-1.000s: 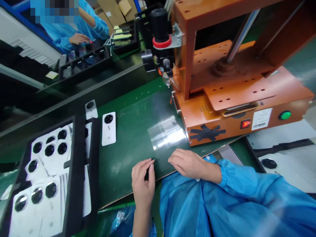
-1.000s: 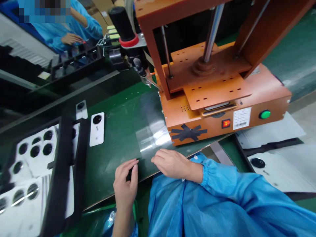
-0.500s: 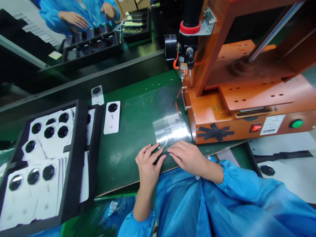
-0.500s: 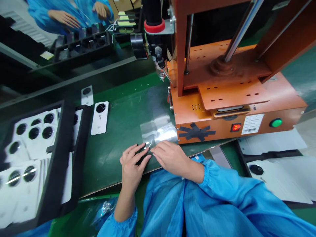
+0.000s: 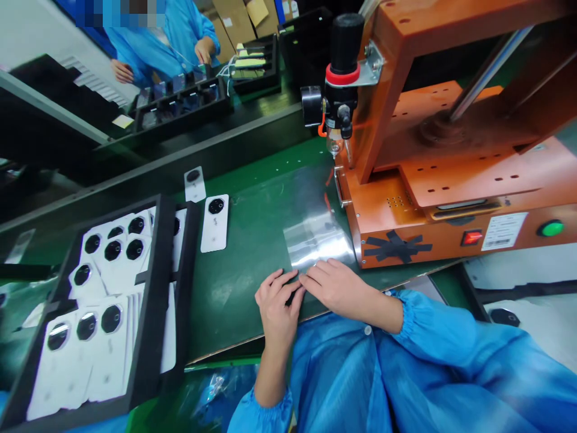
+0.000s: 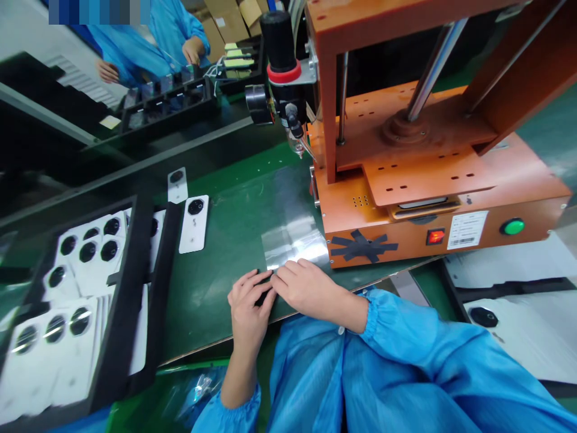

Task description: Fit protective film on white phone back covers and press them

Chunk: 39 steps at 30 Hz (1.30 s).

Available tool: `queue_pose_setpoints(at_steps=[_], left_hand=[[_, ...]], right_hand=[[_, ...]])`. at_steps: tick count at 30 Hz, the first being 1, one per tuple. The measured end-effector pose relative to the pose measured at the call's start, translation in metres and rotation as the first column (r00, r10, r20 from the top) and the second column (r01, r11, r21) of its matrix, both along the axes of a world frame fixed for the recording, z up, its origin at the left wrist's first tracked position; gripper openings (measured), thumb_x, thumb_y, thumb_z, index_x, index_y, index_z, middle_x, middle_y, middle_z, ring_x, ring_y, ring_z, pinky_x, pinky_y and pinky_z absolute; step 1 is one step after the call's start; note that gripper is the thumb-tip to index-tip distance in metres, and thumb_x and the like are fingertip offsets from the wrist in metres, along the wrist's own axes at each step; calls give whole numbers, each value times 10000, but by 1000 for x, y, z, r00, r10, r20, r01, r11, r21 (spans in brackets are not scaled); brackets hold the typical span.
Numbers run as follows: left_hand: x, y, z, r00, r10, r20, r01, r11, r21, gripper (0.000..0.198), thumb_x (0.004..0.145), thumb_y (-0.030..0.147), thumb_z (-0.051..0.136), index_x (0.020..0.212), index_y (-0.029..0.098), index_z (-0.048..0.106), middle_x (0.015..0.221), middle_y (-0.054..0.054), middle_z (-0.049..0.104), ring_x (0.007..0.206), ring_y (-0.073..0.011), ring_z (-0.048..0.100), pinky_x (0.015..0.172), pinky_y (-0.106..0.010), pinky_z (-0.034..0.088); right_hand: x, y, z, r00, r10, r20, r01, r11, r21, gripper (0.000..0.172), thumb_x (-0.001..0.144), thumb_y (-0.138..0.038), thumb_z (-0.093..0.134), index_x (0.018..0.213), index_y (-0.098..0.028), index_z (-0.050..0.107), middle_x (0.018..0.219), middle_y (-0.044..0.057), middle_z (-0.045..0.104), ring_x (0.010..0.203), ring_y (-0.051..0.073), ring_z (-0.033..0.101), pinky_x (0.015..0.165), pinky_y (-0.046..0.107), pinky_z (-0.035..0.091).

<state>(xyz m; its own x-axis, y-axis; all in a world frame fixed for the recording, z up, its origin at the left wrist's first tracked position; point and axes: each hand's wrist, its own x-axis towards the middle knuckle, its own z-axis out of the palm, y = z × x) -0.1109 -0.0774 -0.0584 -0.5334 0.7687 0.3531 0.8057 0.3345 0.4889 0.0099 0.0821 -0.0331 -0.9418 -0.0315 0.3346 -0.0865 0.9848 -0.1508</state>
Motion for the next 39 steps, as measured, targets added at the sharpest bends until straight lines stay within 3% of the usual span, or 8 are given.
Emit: queue_pose_setpoints(at_steps=[12,16,20,24,27,31,36,39], left_hand=[[-1,0,-1,999,-33,-25,33,999,-17,182,929,316,681,1102,302,737,1268,-33,726,1253,-277,580,1043,-492,401],[-1,0,2,999,-22,26,23,1000,-21,136,932,327,675,1051,290,729,1222,-33,738,1253,-280,575,1050,-499,395],[-1,0,3,992,12,122,-12,1000,-6,54,920,306,680,935,256,693,1117,-32,756,1245,-278,572,1071,-517,389],[-2,0,1,995,13,102,-13,1000,5,72,931,295,656,915,256,715,1099,-35,766,1236,-277,584,1067,-517,399],[-3,0,0,999,-9,42,9,1000,-4,122,946,313,637,924,268,748,1144,-36,763,1228,-276,593,1043,-501,414],[-2,-4,7,993,-77,-85,61,983,-171,334,963,375,612,1283,298,666,1395,-50,655,1309,-294,548,1077,-516,367],[-9,-14,20,964,-236,-123,174,908,-381,734,927,531,618,1562,263,365,1605,-87,423,1470,-320,401,1191,-543,240],[-20,-15,24,955,-287,-79,230,880,-416,761,926,536,611,1576,266,325,1634,-82,378,1506,-315,340,1217,-541,214]], right_hand=[[11,5,-1,997,34,-76,-25,992,121,224,1016,-147,453,900,-152,645,844,64,613,786,204,487,672,362,322],[10,4,-6,997,-27,-71,26,999,-24,202,1025,-191,476,926,-147,646,893,71,625,829,206,501,712,355,336],[1,1,-3,996,-44,-80,34,991,-127,213,1043,-228,473,1147,-152,644,968,71,658,885,206,528,734,352,344],[-4,1,0,993,13,-120,-15,1000,-9,194,1028,-183,483,1013,-140,672,836,54,655,793,201,523,702,362,337],[-2,2,1,988,60,-144,-43,992,119,198,1014,-144,481,964,-133,672,931,91,691,869,217,556,754,380,374],[11,0,-1,986,57,-155,-31,986,166,190,1010,-179,486,1002,-120,667,1137,139,682,959,239,570,748,388,402],[40,-9,-1,957,-76,-279,24,982,-187,89,949,-153,552,996,-142,627,1030,105,660,886,220,555,737,377,448],[46,-13,3,919,-196,-343,-7,859,-512,107,895,-108,590,981,-171,599,998,87,621,910,200,566,796,356,487]])
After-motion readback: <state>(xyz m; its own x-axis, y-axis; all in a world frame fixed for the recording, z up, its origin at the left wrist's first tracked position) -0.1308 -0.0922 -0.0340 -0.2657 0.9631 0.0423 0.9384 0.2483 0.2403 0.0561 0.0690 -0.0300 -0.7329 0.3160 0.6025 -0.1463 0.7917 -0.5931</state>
